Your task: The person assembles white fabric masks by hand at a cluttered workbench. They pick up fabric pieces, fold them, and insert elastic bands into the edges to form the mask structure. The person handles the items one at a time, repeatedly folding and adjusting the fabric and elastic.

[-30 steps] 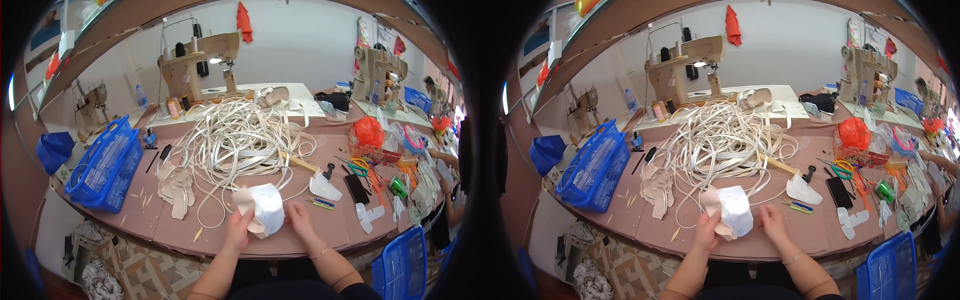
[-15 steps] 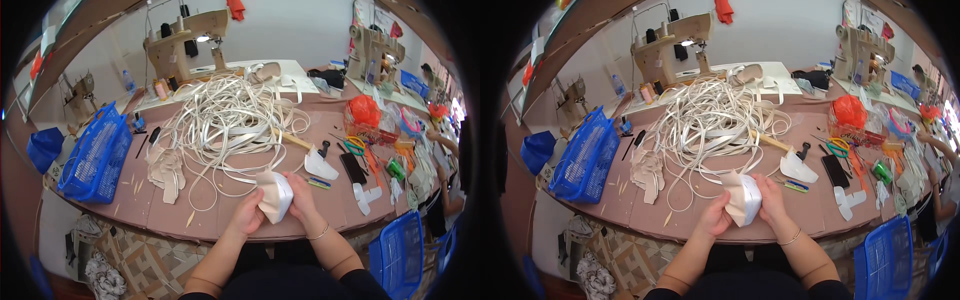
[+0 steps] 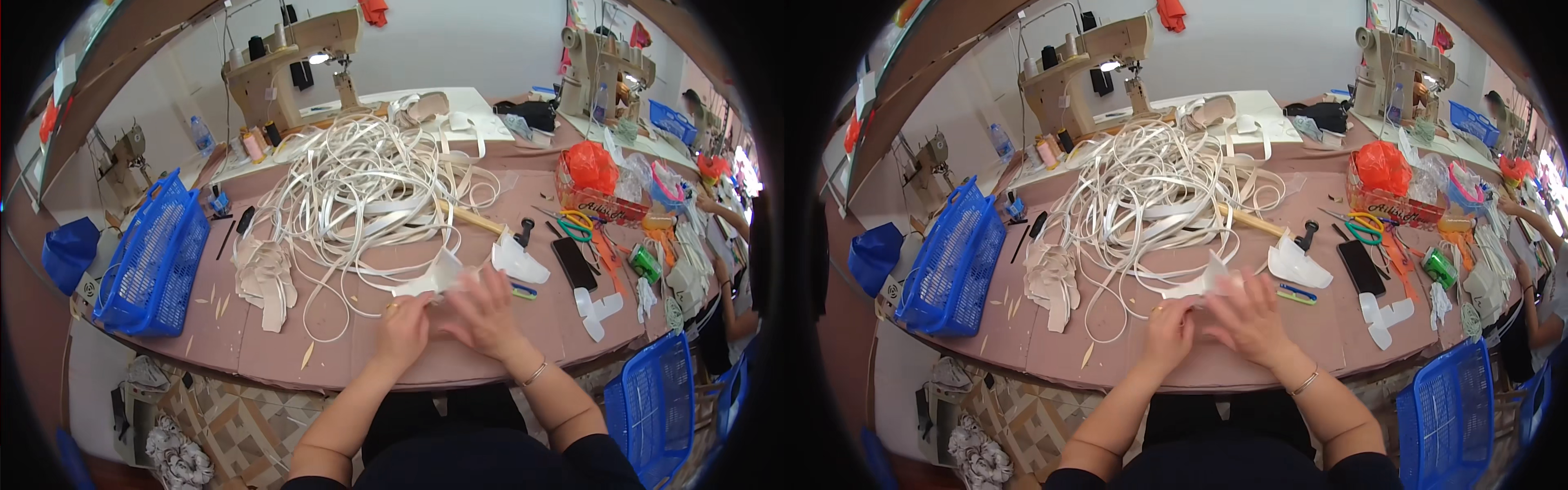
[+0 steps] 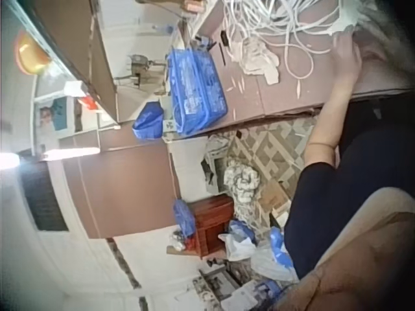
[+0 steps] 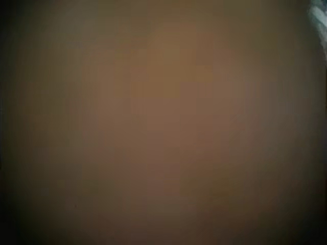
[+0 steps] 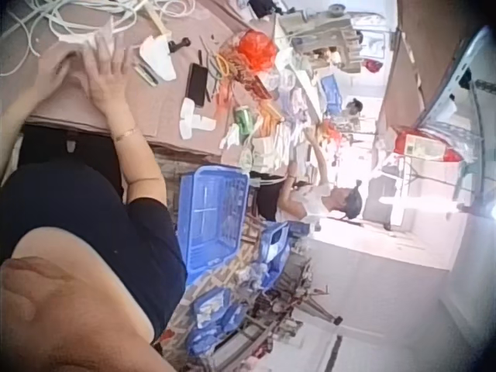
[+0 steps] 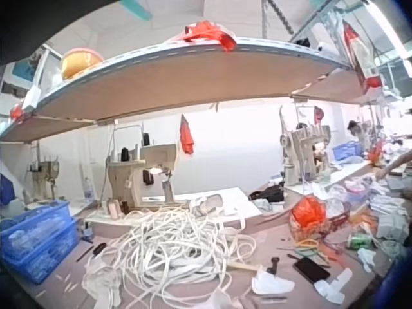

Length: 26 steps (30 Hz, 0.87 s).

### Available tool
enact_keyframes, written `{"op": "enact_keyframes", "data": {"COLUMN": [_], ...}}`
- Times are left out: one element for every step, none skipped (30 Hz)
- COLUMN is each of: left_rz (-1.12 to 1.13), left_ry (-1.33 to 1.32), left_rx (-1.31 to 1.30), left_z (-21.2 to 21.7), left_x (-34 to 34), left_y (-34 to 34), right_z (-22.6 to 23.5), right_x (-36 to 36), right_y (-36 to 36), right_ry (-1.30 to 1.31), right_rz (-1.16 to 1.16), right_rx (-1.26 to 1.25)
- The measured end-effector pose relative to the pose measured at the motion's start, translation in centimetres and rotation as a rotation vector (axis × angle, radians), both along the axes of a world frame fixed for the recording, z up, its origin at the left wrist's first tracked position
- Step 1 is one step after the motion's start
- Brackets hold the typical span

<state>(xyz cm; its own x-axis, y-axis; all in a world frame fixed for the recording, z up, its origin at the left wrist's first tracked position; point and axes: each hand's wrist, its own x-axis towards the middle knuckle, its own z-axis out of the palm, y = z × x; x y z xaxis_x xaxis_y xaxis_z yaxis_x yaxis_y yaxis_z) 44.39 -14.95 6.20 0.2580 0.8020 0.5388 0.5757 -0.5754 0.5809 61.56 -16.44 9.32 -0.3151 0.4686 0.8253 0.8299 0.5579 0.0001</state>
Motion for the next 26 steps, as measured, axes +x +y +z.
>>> {"op": "enact_keyframes", "data": {"left_rz": [-0.089, -0.173, -0.199, -0.215, -0.229, -0.228, -0.230, -0.231, -0.231, -0.224, -0.217, -0.231, -0.250, -0.273, -0.258, -0.232, -0.208, -0.259, -0.252, -0.245, -0.239, -0.252, -0.264, -0.276, -0.290, -0.304], "left_ry": [0.149, 0.207, 0.199, 0.193, 0.188, 0.192, 0.193, 0.194, 0.172, 0.151, 0.131, 0.157, 0.184, 0.212, 0.067, -0.078, -0.226, -0.214, -0.137, -0.061, 0.015, 0.088, 0.160, 0.231, 0.265, 0.299], "left_rx": [0.223, 0.160, 0.105, 0.063, 0.020, 0.051, 0.081, 0.110, 0.066, 0.028, -0.009, -0.021, -0.032, -0.044, -0.192, -0.336, -0.477, -0.437, -0.366, -0.296, -0.225, -0.175, -0.126, -0.076, -0.105, -0.133], "left_z": [-0.7, -1.7, -2.9, -3.4, -3.8, -4.0, -3.2, -2.8, -3.3, -3.9, -4.4, -4.8, -4.9, -4.8, -4.7, -4.5, -4.1, -3.3, -2.9, -2.7, -2.6, -2.9, -3.8, -4.6, -5.2, -5.6], "left_x": [0.1, 0.3, 0.4, 0.3, 0.2, 0.0, -0.2, -0.4, -0.8, -1.3, -1.7, -2.0, -2.2, -2.3, -2.2, -2.4, -2.5, -2.6, -2.6, -2.6, -2.7, -3.0, -3.5, -3.8, -4.0, -4.1], "left_y": [0.2, 0.5, 0.0, -0.2, -0.4, -0.7, -1.3, -1.7, -1.8, -1.7, -1.5, -1.1, -0.4, 0.2, 0.4, 0.6, 0.8, 0.4, 0.2, -0.1, -0.2, -0.1, 0.3, 0.8, 1.2, 1.6], "right_z": [-0.1, -1.4, -2.4, -2.6, -3.0, -3.4, -3.5, -3.3, -2.9, -2.4, -2.4, -2.5, -2.6, -3.3, -4.3, -4.7, -3.6, -2.1, -1.2, -1.5, -2.2, -2.6, -2.8, -2.9, -3.0, -3.1], "right_x": [0.5, 0.9, 1.3, 1.6, 1.7, 1.8, 1.7, 1.5, 1.2, 0.5, -0.1, -0.8, -1.3, -1.5, -1.7, -2.0, -2.1, -2.2, -2.2, -2.1, -2.0, -2.0, -2.0, -1.9, -1.9, -1.9], "right_y": [-0.2, 0.6, 0.6, 0.0, -0.1, -0.2, -0.5, -0.6, -0.6, -0.4, -0.1, 0.1, 0.2, 0.9, 2.0, 3.0, 3.5, 3.8, 3.9, 4.1, 4.3, 4.6, 4.7, 4.7, 4.7, 4.7], "right_ry": [-0.163, -0.218, -0.271, -0.276, -0.299, -0.323, -0.348, -0.328, -0.308, -0.289, -0.301, -0.311, -0.319, -0.308, -0.296, -0.284, -0.275, -0.266, -0.256, -0.239, -0.220, -0.202, -0.158, -0.112, -0.072, -0.074], "right_rz": [0.075, 0.149, 0.226, 0.141, 0.159, 0.178, 0.195, 0.164, 0.134, 0.108, 0.145, 0.181, 0.211, 0.195, 0.178, 0.168, 0.144, 0.119, 0.089, 0.088, 0.086, 0.085, 0.072, 0.059, 0.047, 0.047], "right_rx": [-0.058, -0.200, -0.342, -0.548, -0.563, -0.578, -0.597, -0.652, -0.708, -0.756, -0.670, -0.584, -0.498, -0.668, -0.839, -1.005, -1.049, -1.093, -1.138, -1.127, -1.117, -1.104, -1.127, -1.150, -1.177, -1.179]}}
